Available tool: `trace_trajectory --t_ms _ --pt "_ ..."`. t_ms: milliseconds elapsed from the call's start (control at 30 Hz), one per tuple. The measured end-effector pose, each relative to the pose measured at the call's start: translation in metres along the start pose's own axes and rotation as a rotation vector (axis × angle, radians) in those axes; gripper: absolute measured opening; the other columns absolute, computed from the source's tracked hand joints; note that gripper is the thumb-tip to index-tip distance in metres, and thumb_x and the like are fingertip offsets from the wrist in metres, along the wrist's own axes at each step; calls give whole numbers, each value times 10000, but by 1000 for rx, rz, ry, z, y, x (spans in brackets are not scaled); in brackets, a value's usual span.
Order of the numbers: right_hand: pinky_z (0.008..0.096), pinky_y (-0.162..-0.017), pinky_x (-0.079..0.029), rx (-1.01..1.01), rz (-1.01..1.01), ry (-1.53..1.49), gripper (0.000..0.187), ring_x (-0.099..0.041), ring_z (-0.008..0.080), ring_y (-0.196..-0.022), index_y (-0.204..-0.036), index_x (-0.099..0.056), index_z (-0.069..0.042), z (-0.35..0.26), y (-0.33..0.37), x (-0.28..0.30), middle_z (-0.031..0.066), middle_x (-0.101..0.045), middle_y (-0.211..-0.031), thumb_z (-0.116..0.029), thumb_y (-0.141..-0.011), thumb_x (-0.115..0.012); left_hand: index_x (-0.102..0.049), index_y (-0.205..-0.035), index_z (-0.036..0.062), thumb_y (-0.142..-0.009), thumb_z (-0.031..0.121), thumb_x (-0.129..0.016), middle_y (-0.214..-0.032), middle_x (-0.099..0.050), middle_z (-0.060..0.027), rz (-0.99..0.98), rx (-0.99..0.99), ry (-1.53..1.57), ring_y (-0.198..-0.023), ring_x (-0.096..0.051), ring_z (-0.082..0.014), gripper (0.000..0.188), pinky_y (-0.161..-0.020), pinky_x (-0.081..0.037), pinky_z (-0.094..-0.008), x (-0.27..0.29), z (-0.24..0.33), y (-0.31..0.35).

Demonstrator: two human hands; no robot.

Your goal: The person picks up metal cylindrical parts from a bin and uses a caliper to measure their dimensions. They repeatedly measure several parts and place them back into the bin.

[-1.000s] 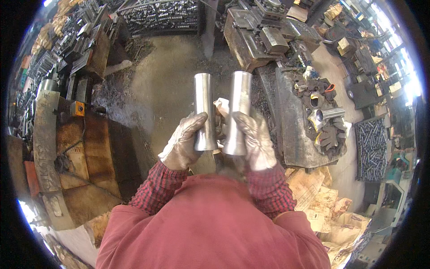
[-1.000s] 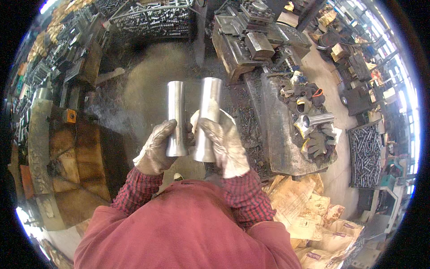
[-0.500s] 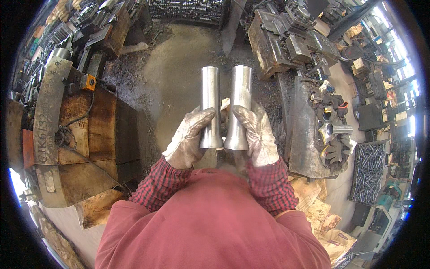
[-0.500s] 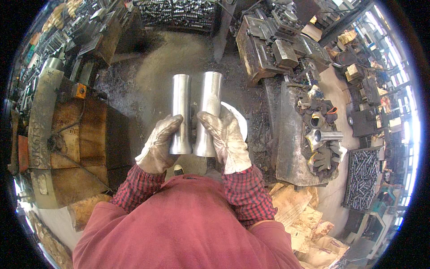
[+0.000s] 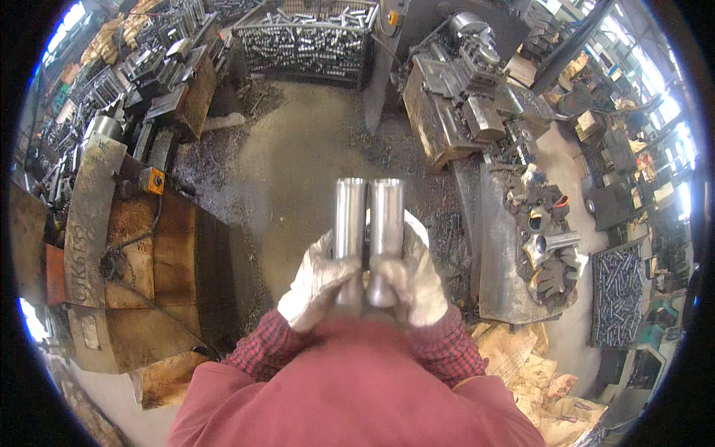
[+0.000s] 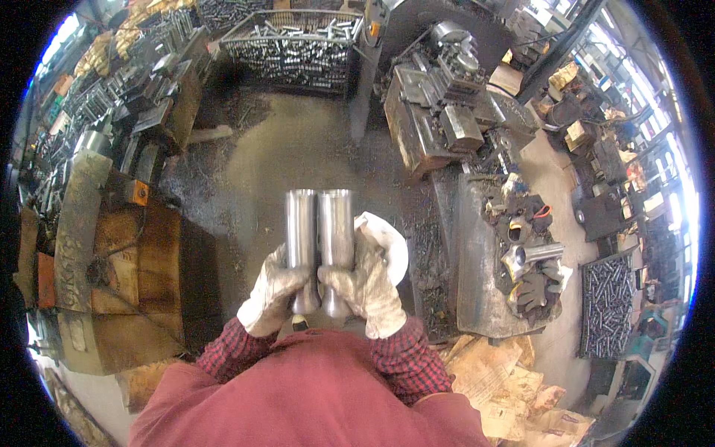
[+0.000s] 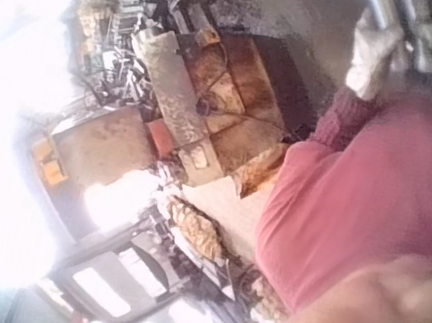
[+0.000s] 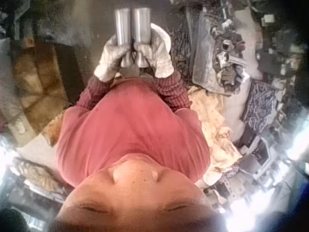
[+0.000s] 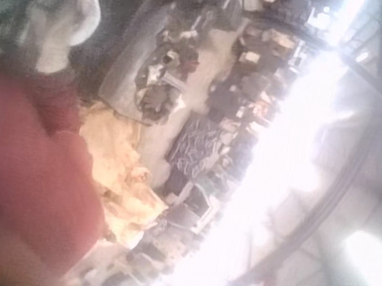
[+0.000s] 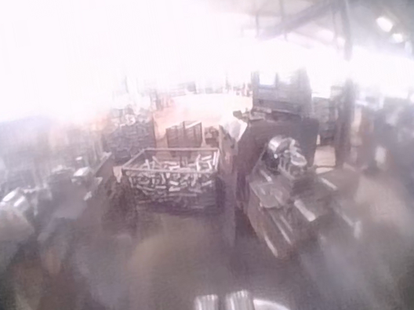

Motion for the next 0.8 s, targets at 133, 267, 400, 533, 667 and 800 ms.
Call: trace_trajectory --t_ms 133,267,400,533,667,800 --pt "443 -1122 -541 71 -18 -12 811 -647 273 -1307 -1499 -594 30 -4 5 1 164 -661 -1406 -246 -801 -900 -600 -1540 0 -899 189 -857 -1297 -744 -81 -66 -37 -14 -1111 -723 -167 716 -989 -608 -370 1 1 4" --pt "440 -1132 -541 39 -43 45 841 -648 262 -1294 -1511 -591 37 -1 1 2 133 -649 -1416 -272 -796 -908 -589 -1566 -8 -906 157 -836 -1321 -749 -86 -60 -28 -80 -1147 -717 -165 724 -1022 -595 -371 6 -3 5" --pt "435 -1107 -560 -14 -102 -56 844 -671 258 -1248 -1536 -566 32 -4 3 5 125 -673 -1369 -251 -811 -893 -590 -1561 -11 -909 166 -838 -1295 -754 -76 -28 -58 -79 -1101 -725 -164 719 -1008 -597 -370 2 -6 4" --pt "415 -1055 -585 4 -123 -202 828 -690 246 -1209 -1572 -526 8 1 3 6 135 -685 -1337 -161 -832 -857 -640 -1437 8 -890 172 -827 -1126 -759 -71 -36 -56 -42 -931 -743 -168 601 -826 -620 -333 3 -9 0" --pt "358 -997 -584 43 -5 -63 740 -676 199 -1154 -1547 -547 5 26 -14 9 97 -700 -1279 -165 -902 -869 -694 -1327 -10 -1002 233 -766 -1039 -746 -42 -46 -133 -414 -884 -718 -148 412 -844 -609 -332 15 -20 -10" --pt "356 -1000 -573 -168 40 -204 790 -664 187 -1140 -1565 -543 14 58 -27 10 82 -709 -1277 -264 -932 -926 -722 -1276 6 -1042 291 -724 -1105 -760 -143 49 -38 -243 -1034 -751 -288 369 -1060 -557 -478 27 -51 -19"
Point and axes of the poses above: each hand's wrist, its own y-axis away from the middle knuckle, its own x-axis out of the back of the hand, z = x × y, the point moved 1 cm from there along -y, towards the middle knuckle
